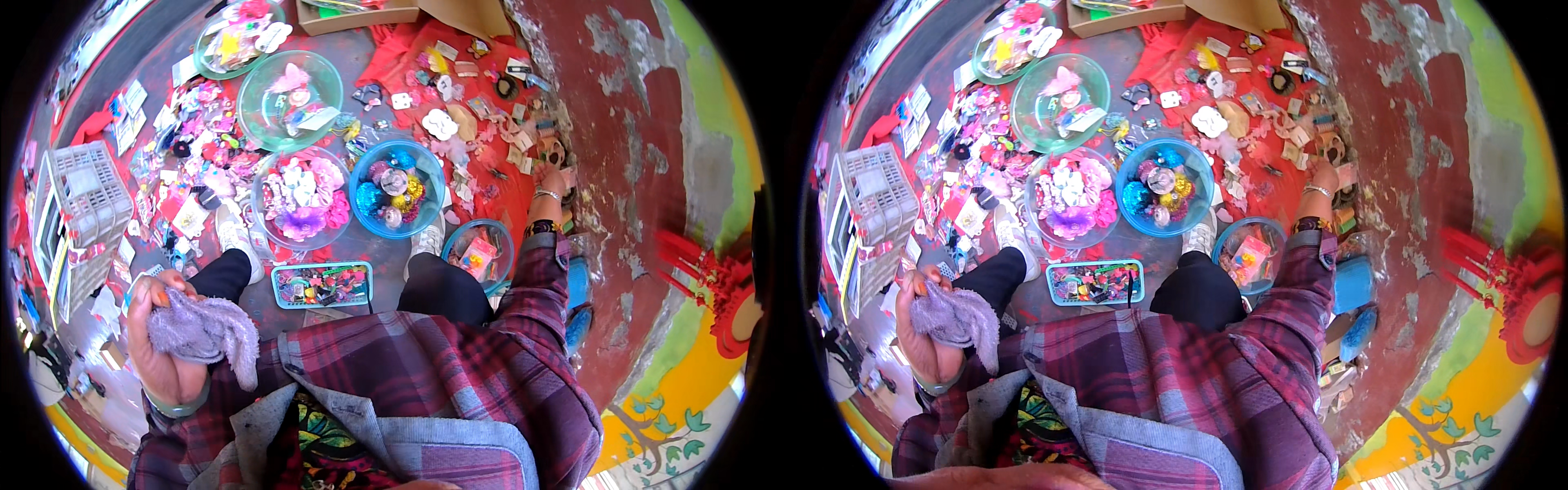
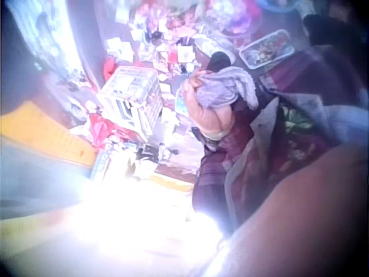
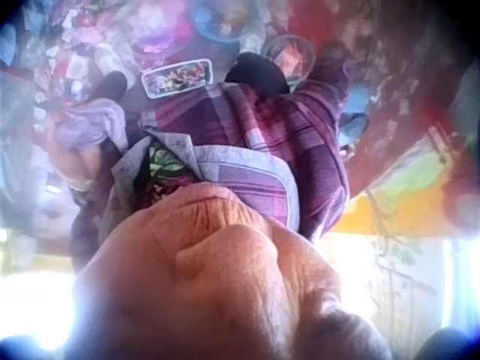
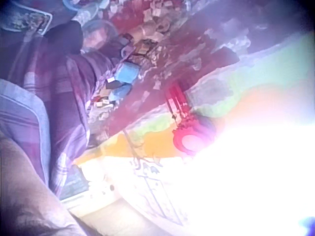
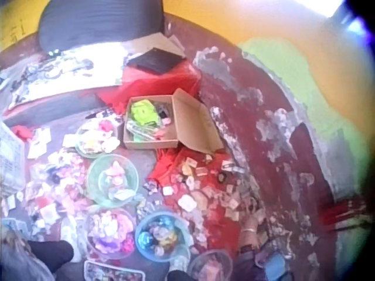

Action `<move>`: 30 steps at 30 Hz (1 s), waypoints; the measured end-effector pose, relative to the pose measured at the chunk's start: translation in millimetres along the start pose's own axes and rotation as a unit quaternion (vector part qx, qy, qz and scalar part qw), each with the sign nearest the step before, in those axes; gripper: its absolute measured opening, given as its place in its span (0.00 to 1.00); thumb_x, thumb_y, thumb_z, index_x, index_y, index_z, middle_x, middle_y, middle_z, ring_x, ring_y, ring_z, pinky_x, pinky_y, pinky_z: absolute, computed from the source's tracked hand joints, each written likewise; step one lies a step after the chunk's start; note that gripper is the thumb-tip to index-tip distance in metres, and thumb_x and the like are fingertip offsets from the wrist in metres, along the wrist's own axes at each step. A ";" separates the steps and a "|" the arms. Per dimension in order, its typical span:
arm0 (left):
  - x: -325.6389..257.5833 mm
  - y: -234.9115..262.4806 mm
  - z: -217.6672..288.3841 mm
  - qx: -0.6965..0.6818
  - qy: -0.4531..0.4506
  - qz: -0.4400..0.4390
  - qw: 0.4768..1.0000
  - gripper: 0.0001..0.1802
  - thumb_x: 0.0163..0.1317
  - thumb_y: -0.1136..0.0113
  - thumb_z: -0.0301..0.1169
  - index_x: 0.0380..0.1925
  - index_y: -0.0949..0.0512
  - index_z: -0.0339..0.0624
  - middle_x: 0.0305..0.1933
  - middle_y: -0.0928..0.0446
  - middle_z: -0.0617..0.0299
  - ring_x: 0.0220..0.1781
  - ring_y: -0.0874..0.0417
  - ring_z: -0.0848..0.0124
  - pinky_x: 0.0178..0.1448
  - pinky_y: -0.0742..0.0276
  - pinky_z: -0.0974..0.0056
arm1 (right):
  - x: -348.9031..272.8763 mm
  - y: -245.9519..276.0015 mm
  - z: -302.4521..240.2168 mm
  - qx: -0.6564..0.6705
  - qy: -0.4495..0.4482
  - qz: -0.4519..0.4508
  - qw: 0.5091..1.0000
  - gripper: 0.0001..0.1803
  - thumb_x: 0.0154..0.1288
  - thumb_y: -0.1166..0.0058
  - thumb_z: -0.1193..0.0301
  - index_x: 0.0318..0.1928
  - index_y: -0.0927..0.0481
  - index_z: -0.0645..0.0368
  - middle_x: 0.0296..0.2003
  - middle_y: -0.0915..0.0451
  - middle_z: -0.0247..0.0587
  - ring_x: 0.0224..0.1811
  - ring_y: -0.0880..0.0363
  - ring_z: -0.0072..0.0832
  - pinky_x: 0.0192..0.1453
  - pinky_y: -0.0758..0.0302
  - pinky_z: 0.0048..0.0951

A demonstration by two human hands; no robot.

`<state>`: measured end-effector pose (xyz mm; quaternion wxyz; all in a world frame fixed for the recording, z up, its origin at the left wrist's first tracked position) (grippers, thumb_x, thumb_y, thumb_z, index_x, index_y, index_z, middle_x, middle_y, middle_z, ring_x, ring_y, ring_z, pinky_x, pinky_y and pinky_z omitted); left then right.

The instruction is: The person sits on the floor and sorts through a large pile of small colorful items, including hair accessories and toys. They pick up individual items, inspect them, and place them into various plastic bowls and containers, occasionally wiping items with a cloth.

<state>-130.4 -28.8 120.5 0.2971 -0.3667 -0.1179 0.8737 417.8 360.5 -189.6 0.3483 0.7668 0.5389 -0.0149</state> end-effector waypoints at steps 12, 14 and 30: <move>33.5 -30.5 -53.0 0.058 0.051 0.013 0.997 0.09 0.63 0.55 0.32 0.27 0.30 0.39 0.35 0.28 0.58 0.39 0.27 0.71 0.46 0.31 0.64 | -30.5 -191.6 15.6 -0.461 0.306 -0.097 0.827 0.24 0.48 0.45 0.65 0.48 0.28 0.59 0.42 0.24 0.50 0.41 0.24 0.41 0.45 0.29 0.33; 37.0 -33.7 -59.8 0.066 0.058 0.039 0.995 0.10 0.62 0.53 0.32 0.26 0.28 0.39 0.32 0.26 0.60 0.36 0.25 0.72 0.44 0.29 0.65 | 3.0 -183.3 24.4 -0.407 0.291 -0.078 0.863 0.24 0.49 0.45 0.64 0.48 0.28 0.59 0.41 0.24 0.47 0.43 0.25 0.38 0.45 0.29 0.34; 29.0 -12.2 -74.7 0.096 0.112 -0.044 0.988 0.11 0.61 0.52 0.34 0.31 0.27 0.37 0.38 0.26 0.55 0.44 0.27 0.69 0.50 0.33 0.65 | -102.5 -113.9 -54.7 0.297 -0.008 -0.521 0.800 0.33 0.54 0.45 0.57 0.57 0.39 0.59 0.52 0.31 0.43 0.54 0.31 0.36 0.55 0.30 0.35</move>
Point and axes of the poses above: each hand's wrist, its own x-axis towards the middle knuckle, its own y-axis out of the back of the hand, z = x × y, the point moved 7 cm from there along x, towards the middle knuckle
